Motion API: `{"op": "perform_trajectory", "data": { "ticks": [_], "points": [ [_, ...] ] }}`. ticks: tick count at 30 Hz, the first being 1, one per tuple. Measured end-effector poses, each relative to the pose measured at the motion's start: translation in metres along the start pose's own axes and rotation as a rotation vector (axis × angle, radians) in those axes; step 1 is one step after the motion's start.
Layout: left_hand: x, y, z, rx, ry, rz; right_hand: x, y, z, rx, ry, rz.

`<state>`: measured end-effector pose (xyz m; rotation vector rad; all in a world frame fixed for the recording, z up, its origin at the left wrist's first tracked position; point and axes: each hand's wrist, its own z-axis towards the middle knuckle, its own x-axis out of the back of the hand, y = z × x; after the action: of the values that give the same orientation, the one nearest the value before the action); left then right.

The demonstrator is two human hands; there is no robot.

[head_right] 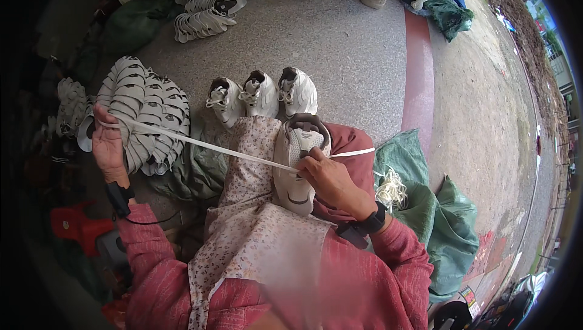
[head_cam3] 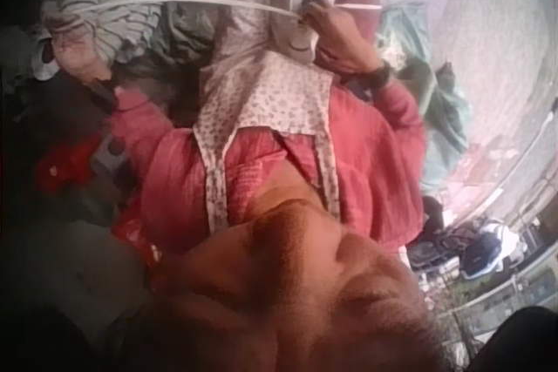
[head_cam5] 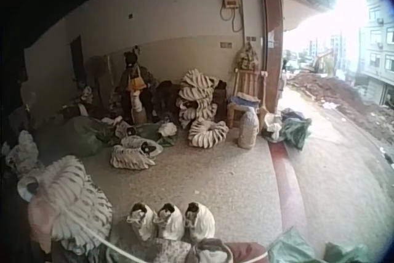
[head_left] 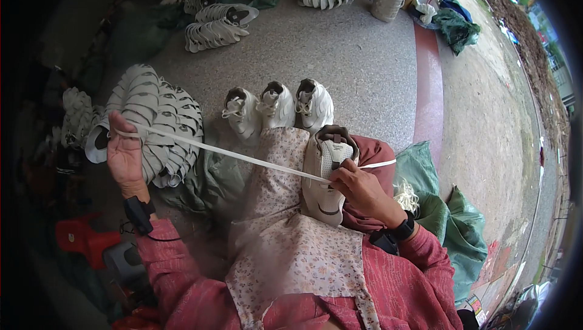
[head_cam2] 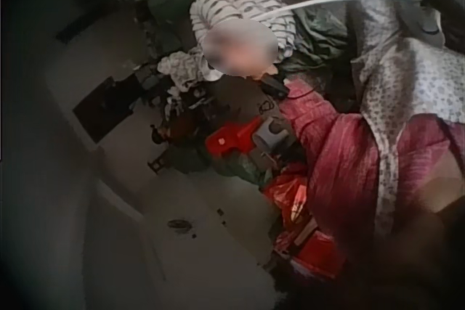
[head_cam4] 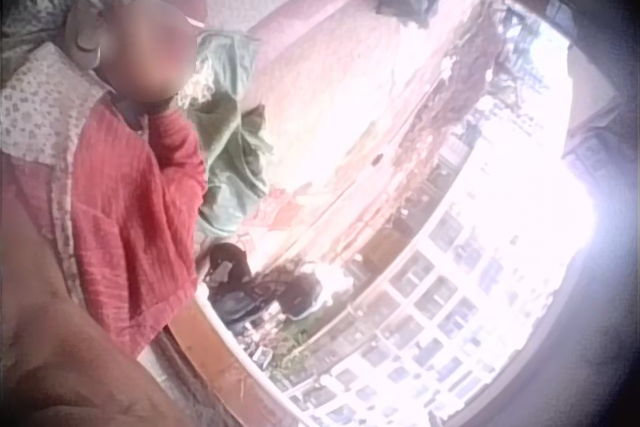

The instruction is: The person sits on the floor and laces a white sneaker by hand. They thread a long white lace through the eyelets, pull it tight, and adjust the fit repeatedly. The person works on a single shoe while surrounded by stacks of similar footwear.

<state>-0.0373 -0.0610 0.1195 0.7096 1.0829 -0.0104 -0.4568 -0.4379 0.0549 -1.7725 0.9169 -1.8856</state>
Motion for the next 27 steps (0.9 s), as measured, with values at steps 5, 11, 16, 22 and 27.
{"op": "perform_trajectory", "data": {
  "ticks": [5, 11, 16, 22, 27],
  "points": [
    [0.057, 0.032, -0.034, -0.073, 0.044, 0.122, 0.001, -0.002, 0.005, -0.001, -0.027, -0.083],
    [0.121, 0.085, -0.068, -0.052, 0.198, 0.118, -0.001, -0.011, 0.011, 0.015, -0.069, -0.154],
    [0.101, 0.070, -0.071, -0.177, 0.761, 0.221, -0.005, -0.004, 0.011, 0.009, -0.100, -0.037],
    [0.036, 0.031, -0.060, 0.144, 0.259, 0.639, 0.004, -0.010, 0.020, 0.116, -0.106, 0.068],
    [-0.068, -0.141, -0.054, 0.625, -0.046, 1.220, -0.003, 0.001, 0.019, 0.160, -0.071, 0.232]
  ]
}}
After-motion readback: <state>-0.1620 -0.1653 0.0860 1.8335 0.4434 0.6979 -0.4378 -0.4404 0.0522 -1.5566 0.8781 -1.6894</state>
